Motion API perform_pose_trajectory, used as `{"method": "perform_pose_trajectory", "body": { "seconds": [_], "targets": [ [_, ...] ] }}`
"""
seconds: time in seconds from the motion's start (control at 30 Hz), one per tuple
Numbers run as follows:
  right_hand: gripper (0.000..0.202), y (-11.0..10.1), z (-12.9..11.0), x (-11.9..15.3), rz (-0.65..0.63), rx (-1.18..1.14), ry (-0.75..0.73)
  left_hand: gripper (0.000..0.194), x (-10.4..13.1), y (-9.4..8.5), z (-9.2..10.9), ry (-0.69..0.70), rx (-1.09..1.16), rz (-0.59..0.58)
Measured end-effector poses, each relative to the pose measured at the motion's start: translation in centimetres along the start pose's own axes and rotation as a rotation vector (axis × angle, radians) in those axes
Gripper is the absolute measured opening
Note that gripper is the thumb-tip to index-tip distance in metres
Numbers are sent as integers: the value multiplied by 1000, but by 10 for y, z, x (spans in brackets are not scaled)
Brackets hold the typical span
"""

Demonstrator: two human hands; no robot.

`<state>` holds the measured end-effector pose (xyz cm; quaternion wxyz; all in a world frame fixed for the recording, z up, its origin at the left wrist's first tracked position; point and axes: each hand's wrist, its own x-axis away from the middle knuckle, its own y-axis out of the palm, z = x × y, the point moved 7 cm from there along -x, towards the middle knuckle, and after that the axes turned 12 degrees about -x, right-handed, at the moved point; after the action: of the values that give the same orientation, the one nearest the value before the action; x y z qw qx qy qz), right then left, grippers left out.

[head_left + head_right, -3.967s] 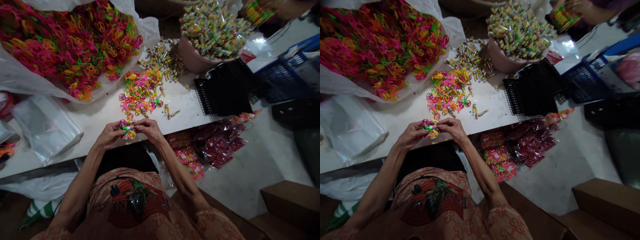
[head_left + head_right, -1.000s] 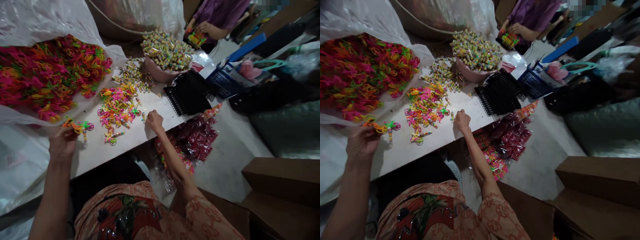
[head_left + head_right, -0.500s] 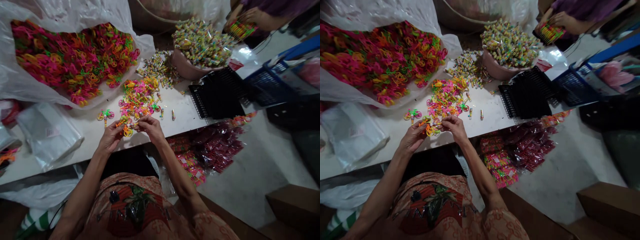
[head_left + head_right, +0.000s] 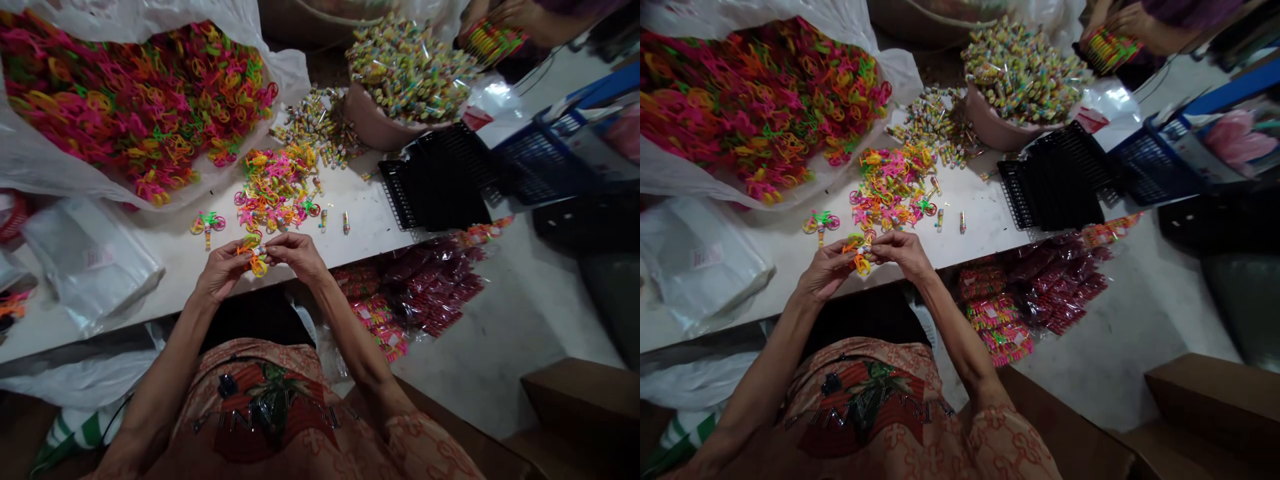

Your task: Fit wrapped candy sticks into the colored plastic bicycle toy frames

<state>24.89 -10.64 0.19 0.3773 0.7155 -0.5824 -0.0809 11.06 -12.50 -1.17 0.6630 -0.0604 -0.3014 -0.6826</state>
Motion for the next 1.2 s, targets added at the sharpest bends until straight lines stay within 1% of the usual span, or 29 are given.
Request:
{"method": "perform_pose_trajectory", "body": {
  "seconds": [0.07, 0.13, 0.27, 0.33, 0.4, 0.47, 0.57, 0.63, 0.7, 0.77, 0.8, 0.87, 0.9, 0.93, 1.0, 1.03, 1.07, 1.1, 1.13, 1.2],
  "targets": [
    [35, -2, 1, 1, -8, 21, 25, 42, -1, -3, -3, 16, 2, 47],
    [34, -4, 1, 2, 0, 52, 21, 42, -1, -6, -5, 29, -10, 88],
    [32, -4, 0, 5, 14, 116, -73, 45, 2, -11, -2, 89, -94, 164],
    [32, -3, 2, 7, 14, 138, -104, 46, 3, -14, 2, 123, -153, 206],
    [30, -4, 7, 8, 22, 157, -122, 46, 3, -15, 3, 138, -195, 222],
    [27, -7, 9, 9, 66, 203, -170, 47, 1, -13, 3, 146, -232, 230],
    [21, -13, 5, 6, 133, 341, -254, 48, -5, -7, 3, 153, -294, 229],
    [20, -18, -2, -2, 128, 420, -272, 52, -12, -1, 7, 175, -331, 190],
    [23, -29, -16, -10, 119, 510, -303, 56, -19, 2, 19, 258, -401, 180],
    [24, -49, -40, -11, 182, 682, -420, 54, -25, -4, 37, 386, -533, 241],
    [24, -61, -55, -8, 240, 795, -490, 51, -28, -10, 47, 446, -612, 283],
    [23, -90, -84, 4, 400, 1027, -613, 44, -32, -26, 67, 546, -790, 369],
    [23, -107, -97, 10, 490, 1116, -630, 40, -34, -35, 79, 590, -889, 419],
    [23, -124, -109, 14, 579, 1201, -628, 35, -36, -45, 92, 626, -996, 480],
    [24, -154, -124, 12, 688, 1352, -570, 29, -43, -65, 119, 654, -1233, 625],
    [22, -166, -127, 6, 698, 1405, -514, 28, -49, -75, 133, 639, -1344, 689],
    [18, -174, -129, 0, 679, 1408, -494, 29, -58, -84, 144, 602, -1440, 723],
    [16, -178, -129, -6, 669, 1413, -478, 30, -68, -91, 153, 563, -1517, 710],
    [15, -179, -127, -10, 661, 1415, -459, 30, -79, -94, 159, 549, -1567, 664],
    [13, -173, -122, -13, 663, 1421, -434, 27, -98, -98, 165, 549, -1603, 597]
  ]
}}
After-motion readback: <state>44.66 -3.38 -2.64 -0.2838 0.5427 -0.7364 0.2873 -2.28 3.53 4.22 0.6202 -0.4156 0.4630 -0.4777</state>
